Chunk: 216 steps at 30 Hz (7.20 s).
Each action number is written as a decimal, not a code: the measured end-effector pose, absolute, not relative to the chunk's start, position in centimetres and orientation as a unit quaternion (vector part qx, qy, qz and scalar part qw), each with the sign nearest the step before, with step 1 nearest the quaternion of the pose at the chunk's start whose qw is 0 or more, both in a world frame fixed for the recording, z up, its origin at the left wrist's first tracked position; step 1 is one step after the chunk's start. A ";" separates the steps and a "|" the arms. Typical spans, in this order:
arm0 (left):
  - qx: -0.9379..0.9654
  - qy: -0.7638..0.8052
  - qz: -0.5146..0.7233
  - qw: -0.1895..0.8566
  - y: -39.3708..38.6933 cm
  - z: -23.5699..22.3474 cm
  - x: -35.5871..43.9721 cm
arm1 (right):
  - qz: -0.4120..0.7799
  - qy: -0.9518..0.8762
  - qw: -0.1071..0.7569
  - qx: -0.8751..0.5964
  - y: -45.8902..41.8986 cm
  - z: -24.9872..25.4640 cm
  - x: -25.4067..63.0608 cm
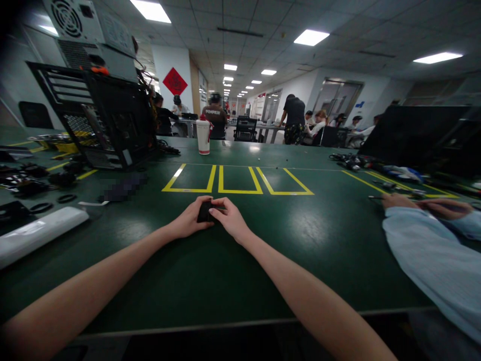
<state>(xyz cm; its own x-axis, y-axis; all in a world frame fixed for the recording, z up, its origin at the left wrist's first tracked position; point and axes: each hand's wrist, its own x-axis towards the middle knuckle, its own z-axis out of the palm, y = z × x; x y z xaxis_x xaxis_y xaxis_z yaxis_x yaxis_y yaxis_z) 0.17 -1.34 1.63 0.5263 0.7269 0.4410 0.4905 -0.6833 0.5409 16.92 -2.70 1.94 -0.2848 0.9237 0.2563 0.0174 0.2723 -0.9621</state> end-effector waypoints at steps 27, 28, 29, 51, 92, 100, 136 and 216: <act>0.854 0.348 0.343 0.179 -1.1 1.3 0.2 | 0.511 -0.626 0.455 -0.375 -2.9 2.4 16.9; 0.853 0.349 0.344 0.178 -1.0 1.3 0.1 | 0.513 -0.623 0.459 -0.371 -3.0 2.5 16.8; 0.853 0.350 0.345 0.177 -1.0 1.3 0.1 | 0.514 -0.622 0.464 -0.367 -3.0 2.4 16.7; 0.860 0.348 0.333 0.168 -1.1 1.5 0.3 | 0.487 -0.638 0.477 -0.358 -2.4 1.6 16.8; 0.860 0.346 0.335 0.169 -0.9 1.1 0.0 | 0.521 -0.627 0.457 -0.357 -3.2 2.5 16.9; 0.855 0.350 0.335 0.182 -1.0 1.2 0.0 | 0.499 -0.633 0.472 -0.358 -3.1 2.2 16.8; 0.857 0.349 0.335 0.176 -1.2 1.4 0.1 | 0.532 -0.615 0.447 -0.374 -3.2 2.6 17.0; 0.859 0.347 0.337 0.171 -1.1 1.4 0.1 | 0.536 -0.619 0.456 -0.350 -2.7 1.7 17.3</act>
<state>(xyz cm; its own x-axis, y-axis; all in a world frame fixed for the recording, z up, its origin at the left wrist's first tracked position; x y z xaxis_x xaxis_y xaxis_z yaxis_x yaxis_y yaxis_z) 0.11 -1.06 1.38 0.5329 0.7104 0.4598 0.4806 -0.7013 0.5265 17.31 -2.68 1.75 -0.3394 0.9216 0.1884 -0.0542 0.1808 -0.9820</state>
